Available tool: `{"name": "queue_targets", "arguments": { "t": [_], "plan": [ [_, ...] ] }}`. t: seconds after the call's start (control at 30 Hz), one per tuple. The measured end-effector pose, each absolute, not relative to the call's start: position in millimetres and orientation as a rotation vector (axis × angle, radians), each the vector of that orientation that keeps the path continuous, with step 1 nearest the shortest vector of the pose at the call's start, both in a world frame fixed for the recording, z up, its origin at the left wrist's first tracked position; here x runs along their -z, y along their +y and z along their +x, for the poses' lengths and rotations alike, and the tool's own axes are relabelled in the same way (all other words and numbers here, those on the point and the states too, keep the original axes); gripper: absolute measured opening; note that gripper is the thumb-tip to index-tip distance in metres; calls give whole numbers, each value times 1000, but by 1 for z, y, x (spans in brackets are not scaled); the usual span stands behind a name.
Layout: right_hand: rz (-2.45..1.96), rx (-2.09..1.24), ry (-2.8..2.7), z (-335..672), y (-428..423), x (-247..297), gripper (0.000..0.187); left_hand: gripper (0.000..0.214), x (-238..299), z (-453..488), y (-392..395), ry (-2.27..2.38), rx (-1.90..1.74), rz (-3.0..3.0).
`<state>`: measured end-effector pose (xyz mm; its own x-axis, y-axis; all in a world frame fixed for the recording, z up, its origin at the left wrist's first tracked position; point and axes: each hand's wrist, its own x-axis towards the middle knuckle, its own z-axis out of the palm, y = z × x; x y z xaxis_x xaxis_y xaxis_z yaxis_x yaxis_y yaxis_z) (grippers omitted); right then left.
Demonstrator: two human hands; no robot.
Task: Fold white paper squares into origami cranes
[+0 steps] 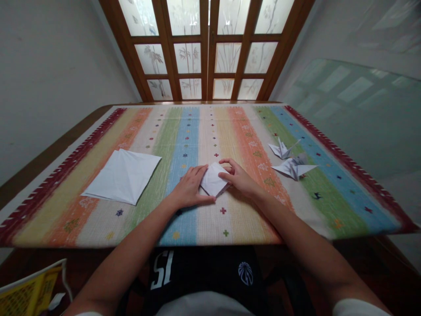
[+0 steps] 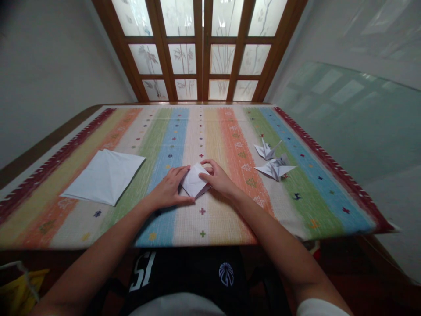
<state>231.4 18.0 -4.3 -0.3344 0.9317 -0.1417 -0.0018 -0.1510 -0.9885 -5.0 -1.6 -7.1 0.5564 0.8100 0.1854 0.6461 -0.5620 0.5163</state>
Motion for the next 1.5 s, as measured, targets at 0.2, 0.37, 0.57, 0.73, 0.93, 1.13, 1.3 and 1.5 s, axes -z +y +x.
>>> {"name": "queue_targets", "arguments": {
  "t": [0.2,0.37,0.57,0.73,0.93,1.13,1.3,1.5],
  "plan": [
    [-1030,-1660,-1387,236,17,5,54,103,7,-3,-3,1223,-590,2403],
    [-942,-1707,-1606,234,15,5,50,93,8,2,-4,1285,-619,2392],
    [-992,-1375,-1896,233,14,7,14,91,9,3,-3,1296,-624,2389],
    [-1051,-1037,-2065,231,10,2,14,86,9,2,-3,1284,-623,2402],
    [-1023,-950,-2023,228,9,0,16,72,11,3,-2,1276,-654,2381],
    [-945,-1117,-2003,234,8,2,70,64,11,2,-2,1287,-718,2372],
    [-1005,-1085,-1975,230,11,9,61,62,10,3,-2,1283,-727,2384],
    [-914,-772,-1955,225,15,16,40,52,13,4,-2,1301,-737,2373]
  ]
}}
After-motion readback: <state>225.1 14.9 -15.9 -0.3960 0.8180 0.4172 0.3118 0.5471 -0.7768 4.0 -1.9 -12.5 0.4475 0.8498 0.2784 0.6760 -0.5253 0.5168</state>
